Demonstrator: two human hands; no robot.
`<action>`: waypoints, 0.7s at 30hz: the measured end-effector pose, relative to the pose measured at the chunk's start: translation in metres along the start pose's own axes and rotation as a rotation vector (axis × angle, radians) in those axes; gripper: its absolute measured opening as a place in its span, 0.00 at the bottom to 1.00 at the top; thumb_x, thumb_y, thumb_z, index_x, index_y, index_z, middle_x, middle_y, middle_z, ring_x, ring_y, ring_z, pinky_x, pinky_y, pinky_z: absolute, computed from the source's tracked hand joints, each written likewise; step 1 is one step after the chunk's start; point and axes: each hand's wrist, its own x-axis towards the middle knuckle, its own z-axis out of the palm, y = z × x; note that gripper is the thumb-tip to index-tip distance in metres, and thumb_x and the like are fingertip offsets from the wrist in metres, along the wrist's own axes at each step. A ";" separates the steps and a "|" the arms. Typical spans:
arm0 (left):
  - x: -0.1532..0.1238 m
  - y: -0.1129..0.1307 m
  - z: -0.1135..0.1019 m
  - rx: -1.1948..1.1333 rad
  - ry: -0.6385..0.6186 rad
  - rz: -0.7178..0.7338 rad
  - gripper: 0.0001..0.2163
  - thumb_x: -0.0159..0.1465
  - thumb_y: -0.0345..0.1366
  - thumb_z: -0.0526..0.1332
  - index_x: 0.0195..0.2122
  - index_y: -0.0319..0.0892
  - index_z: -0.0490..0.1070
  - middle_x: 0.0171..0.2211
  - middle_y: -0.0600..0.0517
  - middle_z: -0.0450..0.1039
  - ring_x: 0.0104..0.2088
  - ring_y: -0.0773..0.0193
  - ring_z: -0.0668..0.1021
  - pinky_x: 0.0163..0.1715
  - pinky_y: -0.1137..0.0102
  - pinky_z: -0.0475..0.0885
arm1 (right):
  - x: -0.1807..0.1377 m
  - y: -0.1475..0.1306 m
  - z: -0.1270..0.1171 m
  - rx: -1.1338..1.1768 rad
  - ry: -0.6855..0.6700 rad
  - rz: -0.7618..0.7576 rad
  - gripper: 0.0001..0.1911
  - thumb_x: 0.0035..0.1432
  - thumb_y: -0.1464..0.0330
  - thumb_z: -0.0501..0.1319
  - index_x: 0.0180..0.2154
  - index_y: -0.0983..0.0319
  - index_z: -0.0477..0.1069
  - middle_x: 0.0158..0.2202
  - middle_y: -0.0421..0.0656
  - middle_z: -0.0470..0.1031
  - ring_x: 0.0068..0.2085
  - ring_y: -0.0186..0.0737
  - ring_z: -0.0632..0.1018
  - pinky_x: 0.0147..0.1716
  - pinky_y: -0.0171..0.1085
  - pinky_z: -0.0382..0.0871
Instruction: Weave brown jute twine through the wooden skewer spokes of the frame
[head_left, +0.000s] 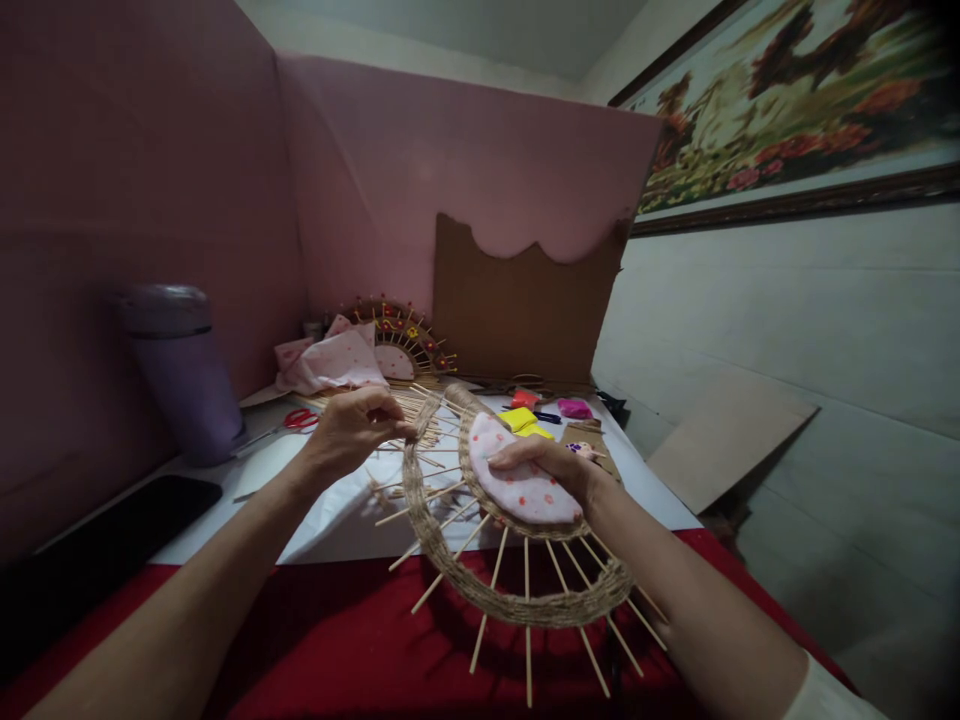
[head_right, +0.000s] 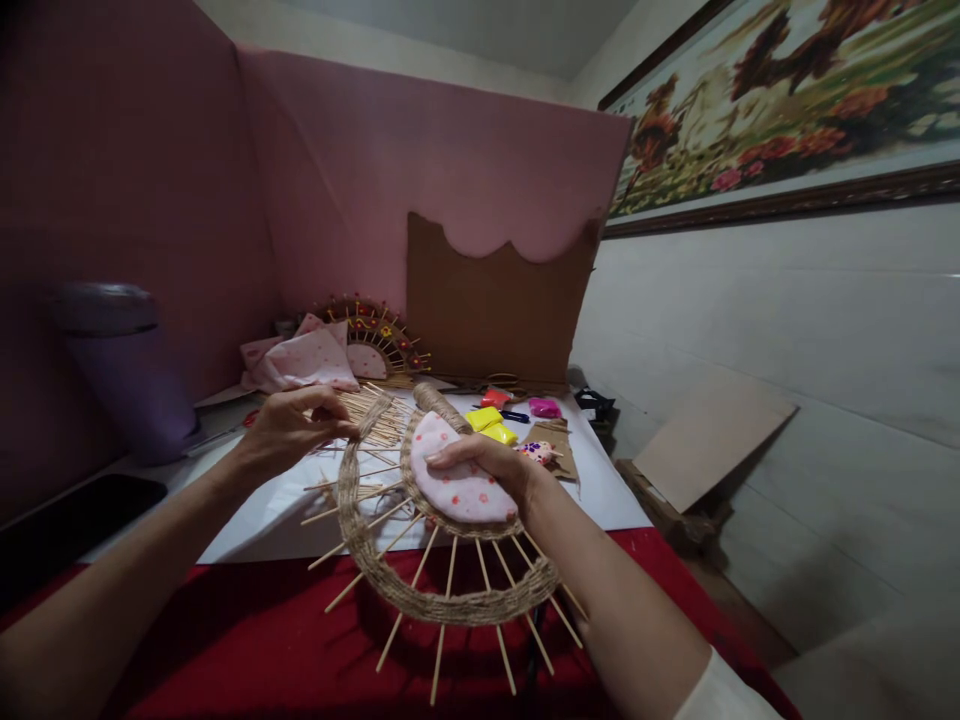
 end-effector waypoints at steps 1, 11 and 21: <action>0.000 0.001 -0.002 -0.016 0.007 -0.024 0.08 0.45 0.36 0.68 0.18 0.39 0.71 0.16 0.57 0.64 0.20 0.71 0.63 0.20 0.75 0.57 | -0.001 0.001 0.001 0.001 -0.005 -0.005 0.09 0.45 0.73 0.59 0.31 0.71 0.68 0.20 0.45 0.75 0.19 0.35 0.76 0.18 0.29 0.71; 0.004 -0.006 -0.014 -0.600 0.077 -0.345 0.09 0.42 0.35 0.70 0.17 0.37 0.71 0.16 0.55 0.67 0.19 0.73 0.66 0.20 0.76 0.59 | 0.000 0.007 -0.001 0.036 -0.177 -0.086 0.08 0.46 0.74 0.58 0.32 0.71 0.67 0.23 0.49 0.77 0.22 0.37 0.77 0.21 0.30 0.72; -0.001 -0.007 0.000 -0.892 0.046 -0.377 0.10 0.41 0.34 0.71 0.23 0.36 0.75 0.21 0.52 0.72 0.21 0.71 0.70 0.22 0.76 0.63 | -0.001 0.008 0.003 0.138 -0.330 -0.101 0.12 0.46 0.72 0.56 0.35 0.71 0.66 0.25 0.48 0.77 0.25 0.42 0.79 0.25 0.38 0.75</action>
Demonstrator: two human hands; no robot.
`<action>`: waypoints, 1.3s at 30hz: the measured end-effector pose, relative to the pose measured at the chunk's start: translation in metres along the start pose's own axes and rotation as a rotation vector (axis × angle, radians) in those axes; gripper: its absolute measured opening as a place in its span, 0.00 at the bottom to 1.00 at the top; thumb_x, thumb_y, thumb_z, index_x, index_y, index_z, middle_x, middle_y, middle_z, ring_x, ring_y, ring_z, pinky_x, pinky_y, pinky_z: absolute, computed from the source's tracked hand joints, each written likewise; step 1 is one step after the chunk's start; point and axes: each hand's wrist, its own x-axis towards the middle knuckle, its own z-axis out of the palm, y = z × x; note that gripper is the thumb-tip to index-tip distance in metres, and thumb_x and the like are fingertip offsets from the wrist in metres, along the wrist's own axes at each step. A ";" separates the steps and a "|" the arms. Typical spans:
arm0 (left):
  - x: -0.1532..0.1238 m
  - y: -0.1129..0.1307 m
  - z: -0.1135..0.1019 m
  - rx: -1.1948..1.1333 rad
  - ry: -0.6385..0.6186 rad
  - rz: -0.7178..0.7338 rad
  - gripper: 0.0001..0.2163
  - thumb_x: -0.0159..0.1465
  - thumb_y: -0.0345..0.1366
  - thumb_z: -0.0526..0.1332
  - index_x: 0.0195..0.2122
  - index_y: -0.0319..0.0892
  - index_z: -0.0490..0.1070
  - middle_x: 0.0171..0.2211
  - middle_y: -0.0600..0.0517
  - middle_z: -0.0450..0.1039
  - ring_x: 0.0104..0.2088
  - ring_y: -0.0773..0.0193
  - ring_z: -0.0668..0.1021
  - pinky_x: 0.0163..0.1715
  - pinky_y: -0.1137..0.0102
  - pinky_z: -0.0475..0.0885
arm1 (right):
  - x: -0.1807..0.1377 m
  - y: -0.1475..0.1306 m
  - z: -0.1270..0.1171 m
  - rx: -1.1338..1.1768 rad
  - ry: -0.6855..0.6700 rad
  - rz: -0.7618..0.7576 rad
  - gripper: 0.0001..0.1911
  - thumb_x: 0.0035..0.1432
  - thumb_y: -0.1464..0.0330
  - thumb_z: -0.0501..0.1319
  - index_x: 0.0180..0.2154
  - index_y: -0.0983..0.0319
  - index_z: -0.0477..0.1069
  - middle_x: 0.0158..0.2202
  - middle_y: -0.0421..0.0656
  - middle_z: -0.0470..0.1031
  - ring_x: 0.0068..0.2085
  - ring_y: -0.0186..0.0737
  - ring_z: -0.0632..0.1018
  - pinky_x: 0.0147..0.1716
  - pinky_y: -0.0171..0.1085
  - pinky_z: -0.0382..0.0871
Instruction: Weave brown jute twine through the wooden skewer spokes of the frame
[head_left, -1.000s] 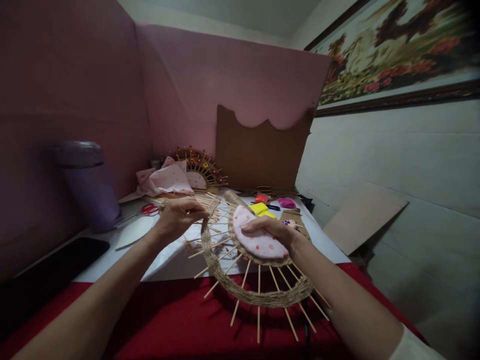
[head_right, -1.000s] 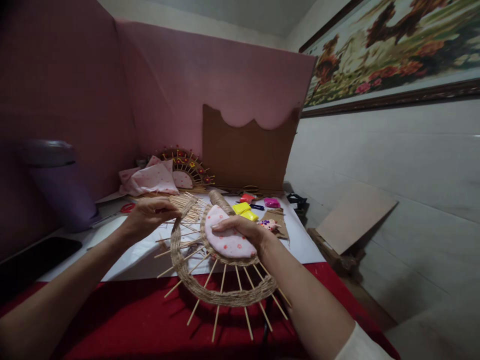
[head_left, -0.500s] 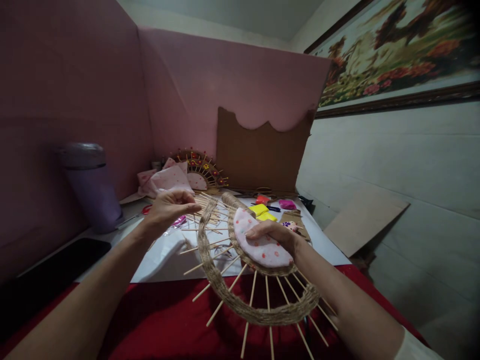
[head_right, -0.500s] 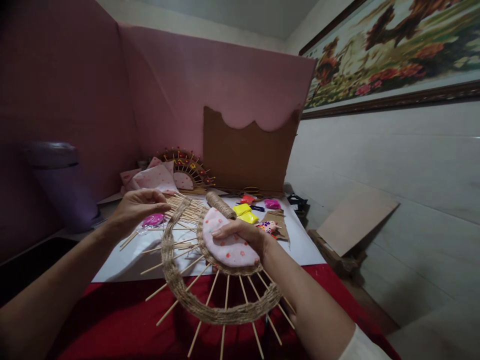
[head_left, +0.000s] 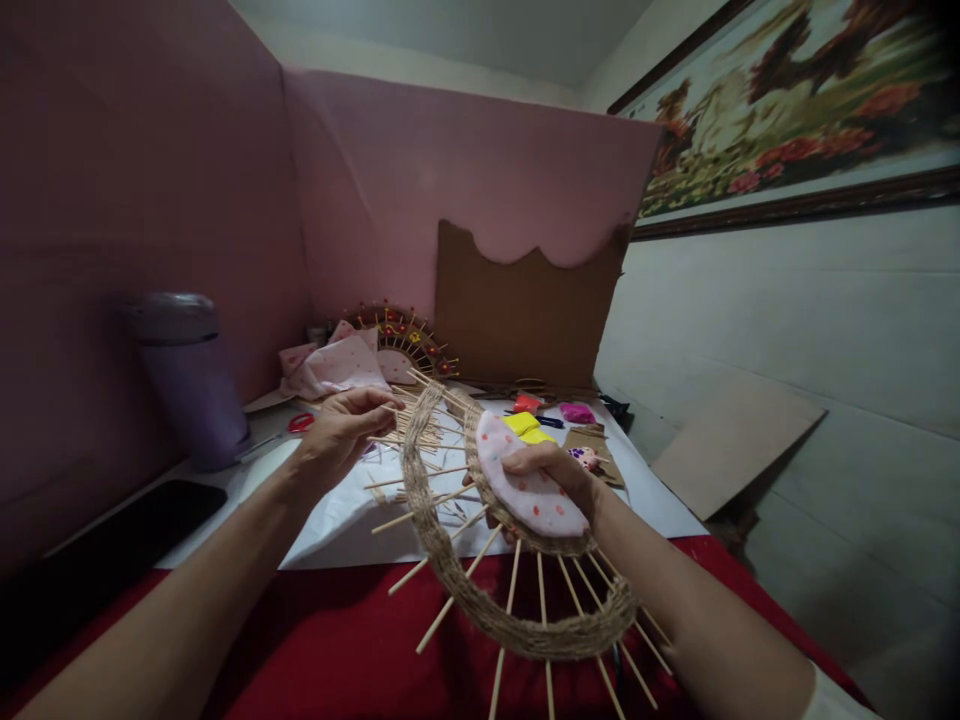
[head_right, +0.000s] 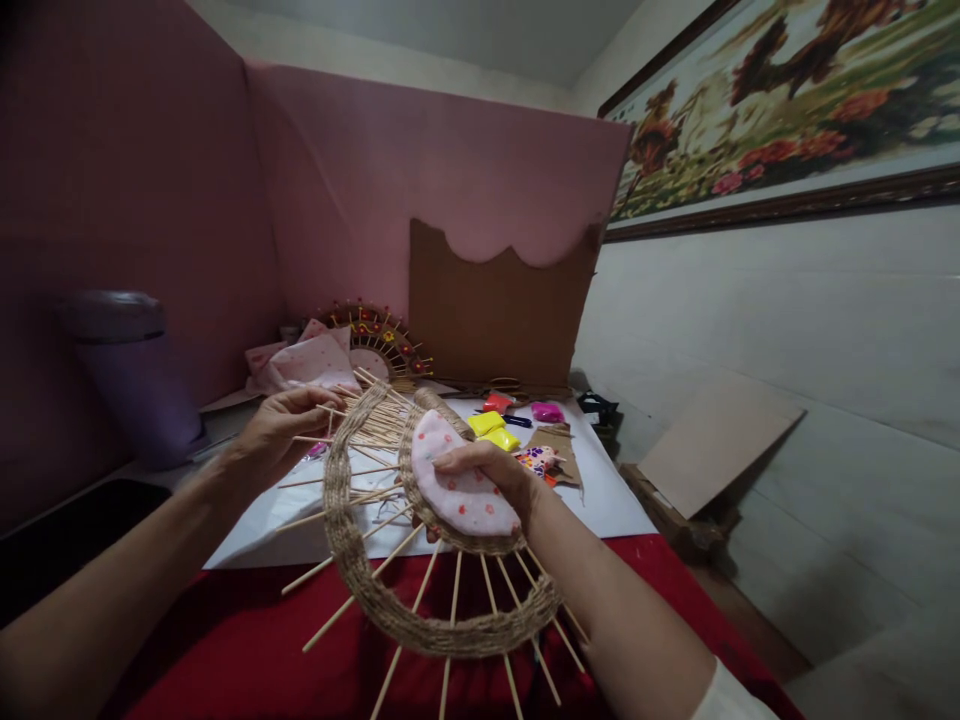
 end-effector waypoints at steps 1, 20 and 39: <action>0.000 -0.002 0.000 0.009 -0.012 -0.015 0.10 0.41 0.34 0.71 0.23 0.36 0.75 0.22 0.52 0.73 0.21 0.71 0.71 0.23 0.76 0.63 | 0.000 0.001 -0.001 0.002 0.011 -0.007 0.12 0.46 0.72 0.56 0.35 0.71 0.66 0.25 0.48 0.77 0.25 0.42 0.79 0.25 0.37 0.75; -0.002 -0.017 0.006 0.108 -0.083 -0.002 0.07 0.46 0.32 0.69 0.27 0.38 0.77 0.23 0.51 0.74 0.24 0.68 0.71 0.26 0.74 0.63 | 0.006 0.005 -0.001 0.011 0.124 -0.037 0.10 0.46 0.72 0.58 0.33 0.71 0.68 0.24 0.48 0.76 0.23 0.42 0.78 0.24 0.38 0.74; -0.005 -0.015 0.009 0.035 -0.026 -0.033 0.14 0.46 0.34 0.69 0.35 0.39 0.77 0.31 0.46 0.78 0.31 0.60 0.77 0.33 0.69 0.69 | 0.015 0.005 0.001 0.021 0.300 -0.193 0.10 0.52 0.71 0.54 0.32 0.73 0.69 0.24 0.50 0.77 0.22 0.38 0.78 0.22 0.32 0.72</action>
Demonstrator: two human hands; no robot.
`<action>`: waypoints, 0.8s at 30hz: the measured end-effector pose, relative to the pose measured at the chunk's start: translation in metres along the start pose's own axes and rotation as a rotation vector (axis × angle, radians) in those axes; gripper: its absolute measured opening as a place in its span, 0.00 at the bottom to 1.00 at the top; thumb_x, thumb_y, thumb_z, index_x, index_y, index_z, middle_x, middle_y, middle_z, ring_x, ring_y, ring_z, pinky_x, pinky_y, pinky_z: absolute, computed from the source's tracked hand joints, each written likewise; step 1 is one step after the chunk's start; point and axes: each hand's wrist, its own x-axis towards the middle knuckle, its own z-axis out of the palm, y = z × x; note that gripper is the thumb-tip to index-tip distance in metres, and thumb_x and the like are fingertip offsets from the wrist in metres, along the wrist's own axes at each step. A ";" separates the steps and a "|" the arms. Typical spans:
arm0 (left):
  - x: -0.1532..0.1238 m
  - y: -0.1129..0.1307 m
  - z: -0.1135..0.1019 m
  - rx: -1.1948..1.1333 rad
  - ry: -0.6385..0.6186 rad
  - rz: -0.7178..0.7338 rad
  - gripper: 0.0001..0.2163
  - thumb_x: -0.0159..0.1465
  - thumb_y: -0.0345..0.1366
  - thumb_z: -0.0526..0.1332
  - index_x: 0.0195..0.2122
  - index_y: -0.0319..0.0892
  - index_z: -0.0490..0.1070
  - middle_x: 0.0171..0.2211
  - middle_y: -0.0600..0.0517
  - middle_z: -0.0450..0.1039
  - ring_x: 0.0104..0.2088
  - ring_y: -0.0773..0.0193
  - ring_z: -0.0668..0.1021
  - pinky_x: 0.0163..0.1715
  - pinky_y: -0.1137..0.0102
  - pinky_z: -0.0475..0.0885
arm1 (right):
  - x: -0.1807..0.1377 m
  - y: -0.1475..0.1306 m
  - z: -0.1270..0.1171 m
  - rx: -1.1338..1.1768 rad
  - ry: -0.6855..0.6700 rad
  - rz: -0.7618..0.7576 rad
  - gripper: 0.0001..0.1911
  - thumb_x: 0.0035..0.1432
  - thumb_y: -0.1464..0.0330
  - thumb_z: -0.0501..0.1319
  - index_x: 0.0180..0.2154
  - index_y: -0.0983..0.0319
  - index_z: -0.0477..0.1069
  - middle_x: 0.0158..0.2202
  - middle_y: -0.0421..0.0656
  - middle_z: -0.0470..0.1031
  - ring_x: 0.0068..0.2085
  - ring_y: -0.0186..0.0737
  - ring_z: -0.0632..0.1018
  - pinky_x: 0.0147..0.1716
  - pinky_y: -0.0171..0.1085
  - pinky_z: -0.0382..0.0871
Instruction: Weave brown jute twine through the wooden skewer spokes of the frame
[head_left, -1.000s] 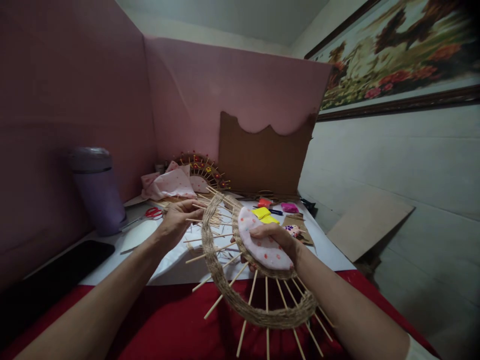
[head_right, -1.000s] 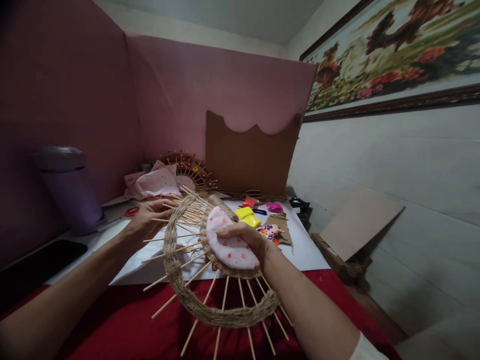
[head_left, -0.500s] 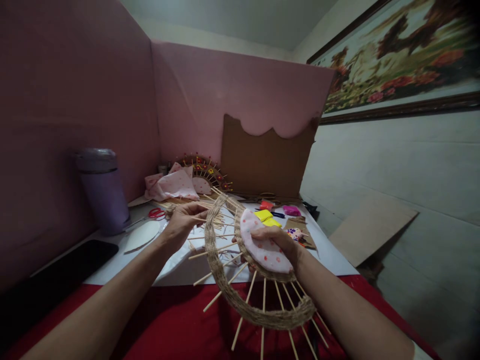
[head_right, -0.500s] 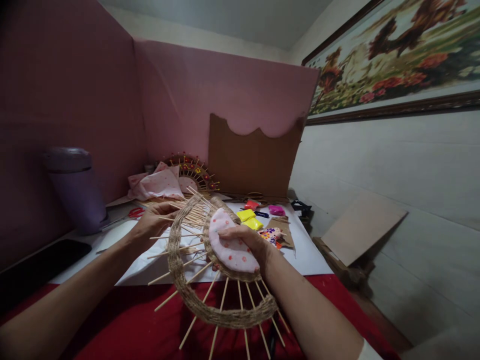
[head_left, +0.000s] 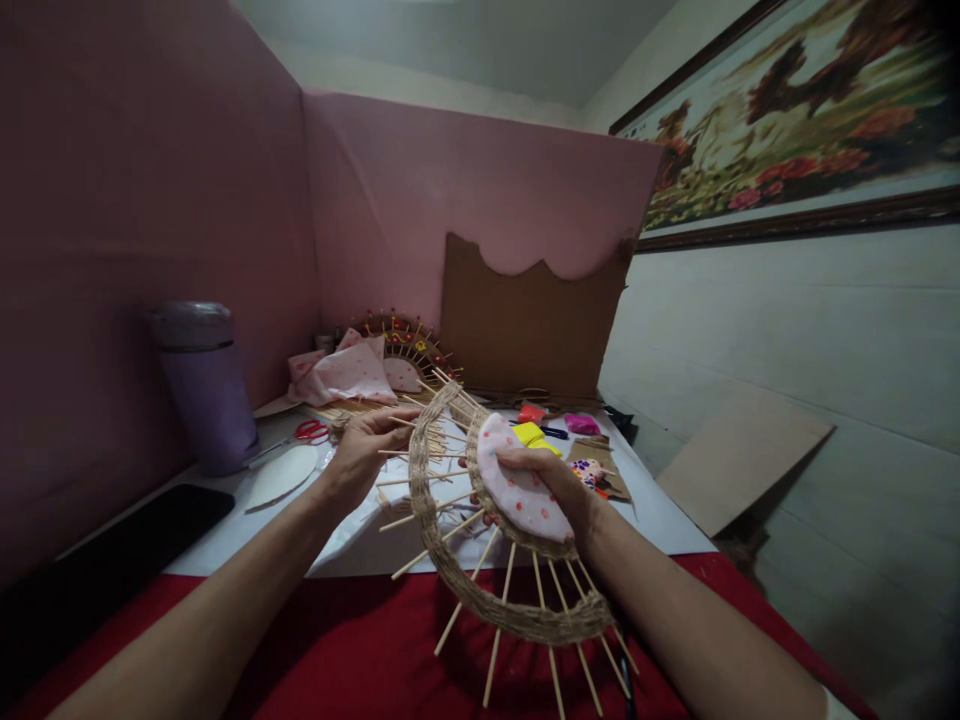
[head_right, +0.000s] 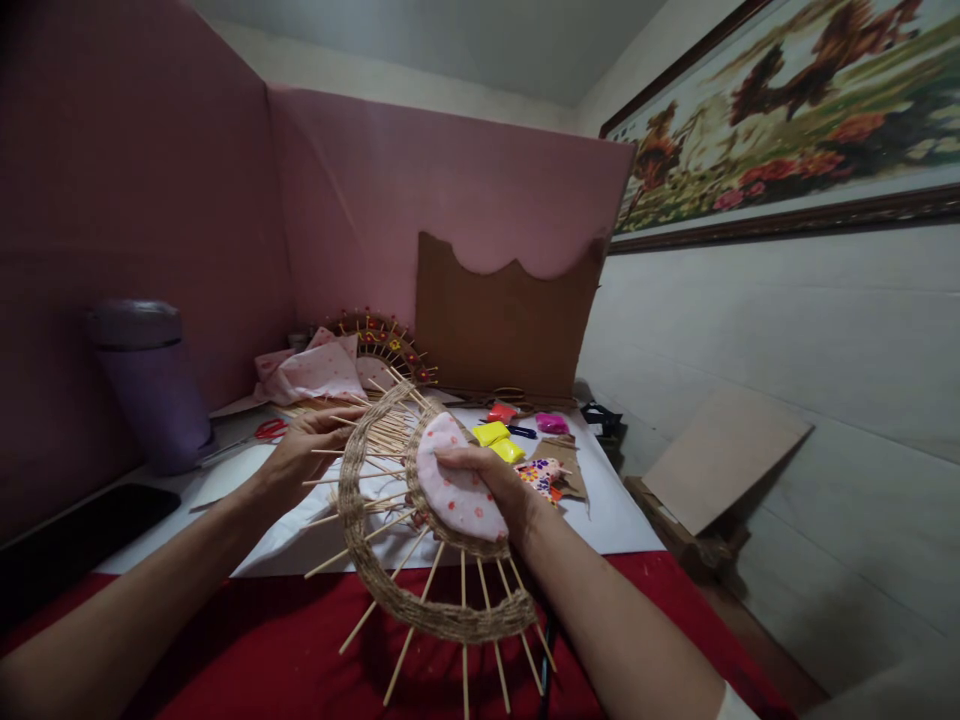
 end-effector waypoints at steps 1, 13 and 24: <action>0.000 0.000 0.001 0.014 0.009 0.006 0.14 0.46 0.34 0.69 0.35 0.38 0.77 0.32 0.45 0.78 0.31 0.60 0.77 0.33 0.68 0.69 | 0.000 0.000 0.000 0.005 -0.004 0.009 0.10 0.52 0.71 0.54 0.32 0.73 0.69 0.24 0.50 0.77 0.22 0.38 0.78 0.22 0.32 0.72; -0.003 0.007 0.006 0.052 0.006 -0.035 0.12 0.51 0.32 0.64 0.37 0.39 0.77 0.33 0.47 0.78 0.30 0.62 0.77 0.32 0.71 0.68 | 0.003 0.000 0.001 0.037 -0.011 0.012 0.10 0.53 0.71 0.53 0.34 0.72 0.68 0.23 0.49 0.76 0.24 0.40 0.78 0.25 0.36 0.73; -0.007 0.016 0.002 -0.099 -0.119 -0.133 0.14 0.55 0.36 0.57 0.40 0.38 0.75 0.37 0.46 0.77 0.35 0.58 0.77 0.38 0.67 0.69 | 0.004 0.001 0.003 0.070 0.009 -0.028 0.10 0.53 0.71 0.56 0.36 0.71 0.67 0.24 0.47 0.76 0.22 0.36 0.77 0.22 0.32 0.71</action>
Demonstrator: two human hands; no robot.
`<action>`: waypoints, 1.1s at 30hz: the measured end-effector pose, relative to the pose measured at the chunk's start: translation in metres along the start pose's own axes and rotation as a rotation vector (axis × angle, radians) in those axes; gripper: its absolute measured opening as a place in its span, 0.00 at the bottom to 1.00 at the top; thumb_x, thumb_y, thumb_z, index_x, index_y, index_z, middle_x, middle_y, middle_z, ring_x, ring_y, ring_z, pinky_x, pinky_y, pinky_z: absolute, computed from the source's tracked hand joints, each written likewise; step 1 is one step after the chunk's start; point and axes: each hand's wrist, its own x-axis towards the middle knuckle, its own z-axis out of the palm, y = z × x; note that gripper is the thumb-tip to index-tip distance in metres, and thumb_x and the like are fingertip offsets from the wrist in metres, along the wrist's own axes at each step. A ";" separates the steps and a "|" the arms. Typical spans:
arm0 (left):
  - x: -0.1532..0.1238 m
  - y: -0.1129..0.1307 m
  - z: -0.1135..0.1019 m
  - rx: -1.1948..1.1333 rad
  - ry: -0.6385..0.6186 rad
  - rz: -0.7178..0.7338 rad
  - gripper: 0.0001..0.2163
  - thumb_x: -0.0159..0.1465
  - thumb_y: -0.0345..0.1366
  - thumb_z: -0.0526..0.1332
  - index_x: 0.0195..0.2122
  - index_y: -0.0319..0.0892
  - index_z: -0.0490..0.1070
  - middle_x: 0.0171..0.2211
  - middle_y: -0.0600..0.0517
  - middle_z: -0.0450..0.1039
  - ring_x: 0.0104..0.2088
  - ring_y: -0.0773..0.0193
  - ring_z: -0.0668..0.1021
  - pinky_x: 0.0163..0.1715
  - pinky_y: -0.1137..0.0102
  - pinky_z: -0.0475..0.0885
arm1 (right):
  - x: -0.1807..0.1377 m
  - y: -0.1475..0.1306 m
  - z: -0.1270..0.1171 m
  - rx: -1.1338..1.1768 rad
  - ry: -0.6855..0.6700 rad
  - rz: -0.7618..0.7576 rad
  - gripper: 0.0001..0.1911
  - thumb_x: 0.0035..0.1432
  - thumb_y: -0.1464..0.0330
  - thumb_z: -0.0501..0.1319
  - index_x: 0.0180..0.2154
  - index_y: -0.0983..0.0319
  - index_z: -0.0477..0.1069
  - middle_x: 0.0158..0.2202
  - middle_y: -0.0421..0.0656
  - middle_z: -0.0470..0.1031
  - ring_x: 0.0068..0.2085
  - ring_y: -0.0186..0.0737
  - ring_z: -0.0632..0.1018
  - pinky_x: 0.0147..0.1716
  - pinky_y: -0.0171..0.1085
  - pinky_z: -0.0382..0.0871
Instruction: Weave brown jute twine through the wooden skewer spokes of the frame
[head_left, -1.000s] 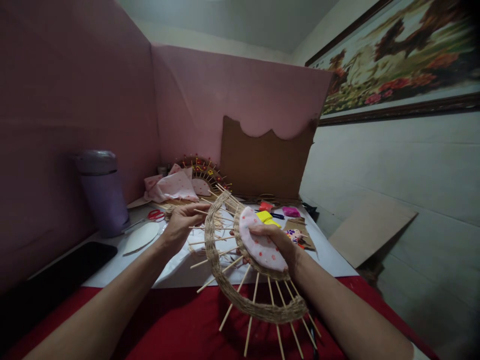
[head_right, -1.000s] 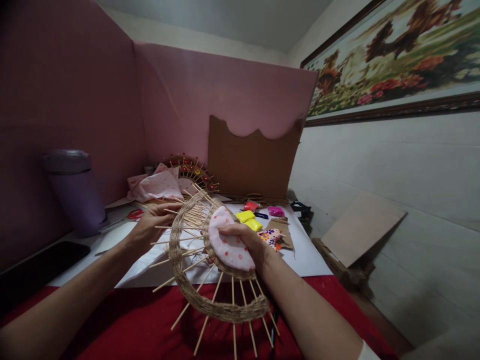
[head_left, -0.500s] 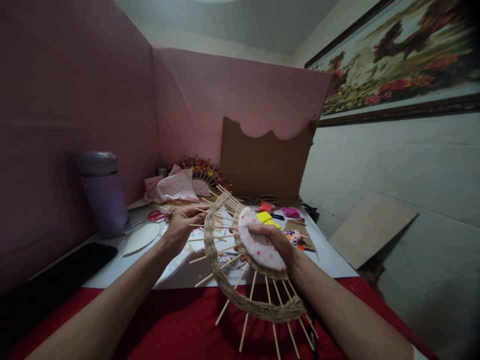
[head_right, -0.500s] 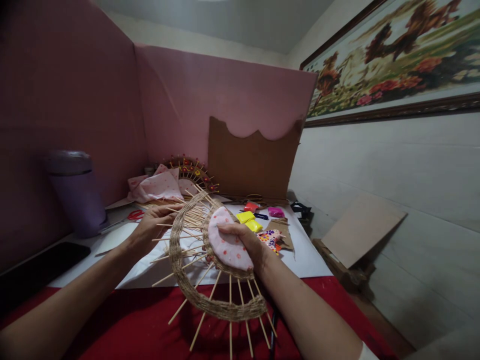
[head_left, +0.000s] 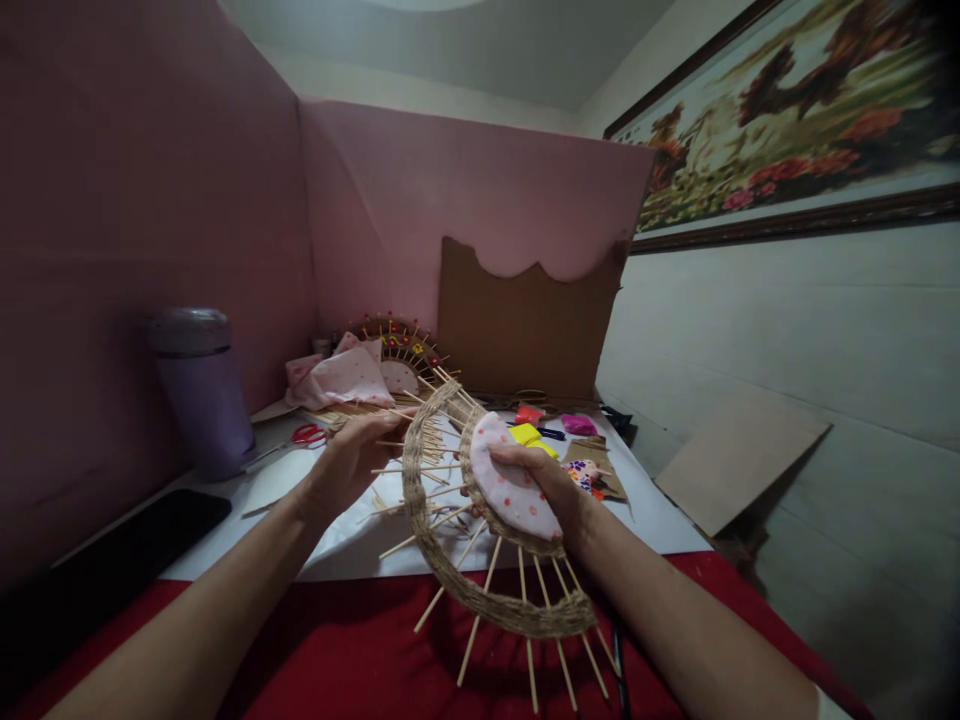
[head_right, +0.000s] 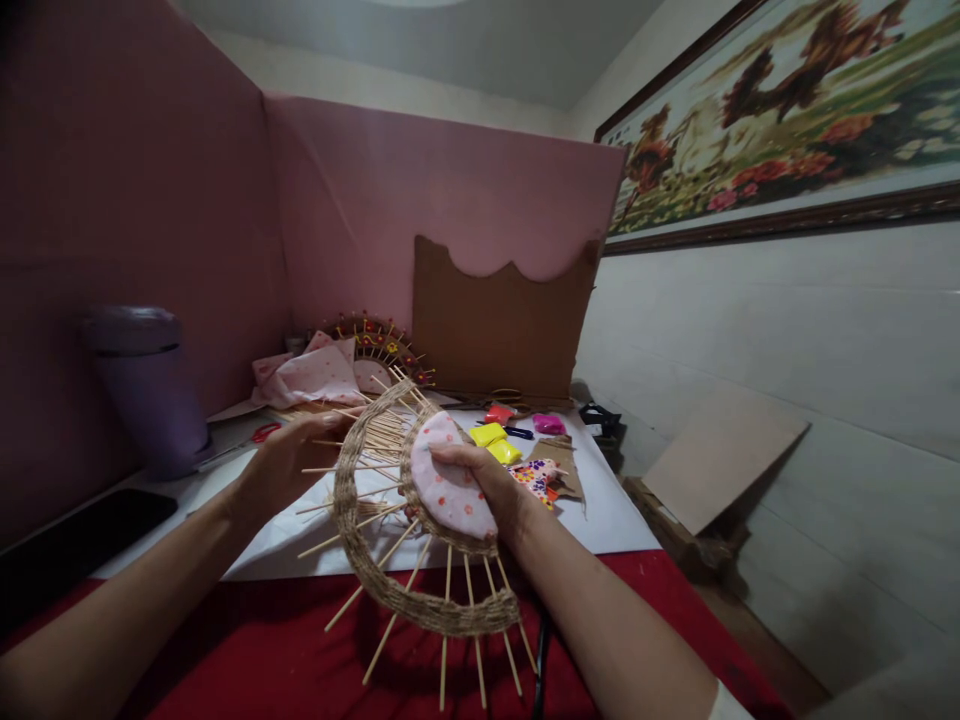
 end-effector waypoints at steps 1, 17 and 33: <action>0.000 -0.001 0.000 0.009 0.008 -0.004 0.14 0.56 0.37 0.58 0.41 0.38 0.74 0.37 0.46 0.77 0.36 0.58 0.77 0.39 0.67 0.69 | 0.000 0.000 0.000 -0.007 0.010 -0.009 0.10 0.52 0.71 0.56 0.35 0.72 0.68 0.23 0.46 0.76 0.21 0.35 0.76 0.21 0.31 0.71; 0.004 -0.006 -0.004 -0.146 0.158 -0.251 0.05 0.54 0.33 0.62 0.30 0.38 0.75 0.25 0.49 0.77 0.24 0.64 0.77 0.26 0.72 0.71 | -0.003 -0.003 0.007 0.002 -0.081 -0.012 0.17 0.60 0.60 0.51 0.35 0.69 0.68 0.24 0.46 0.76 0.25 0.36 0.77 0.30 0.34 0.72; -0.005 -0.028 0.016 -0.075 -0.097 -0.359 0.10 0.57 0.36 0.61 0.37 0.36 0.75 0.29 0.47 0.77 0.29 0.61 0.77 0.29 0.70 0.70 | 0.007 -0.006 -0.003 -0.225 -0.239 -0.079 0.15 0.48 0.67 0.64 0.38 0.67 0.68 0.31 0.46 0.75 0.31 0.40 0.78 0.33 0.39 0.73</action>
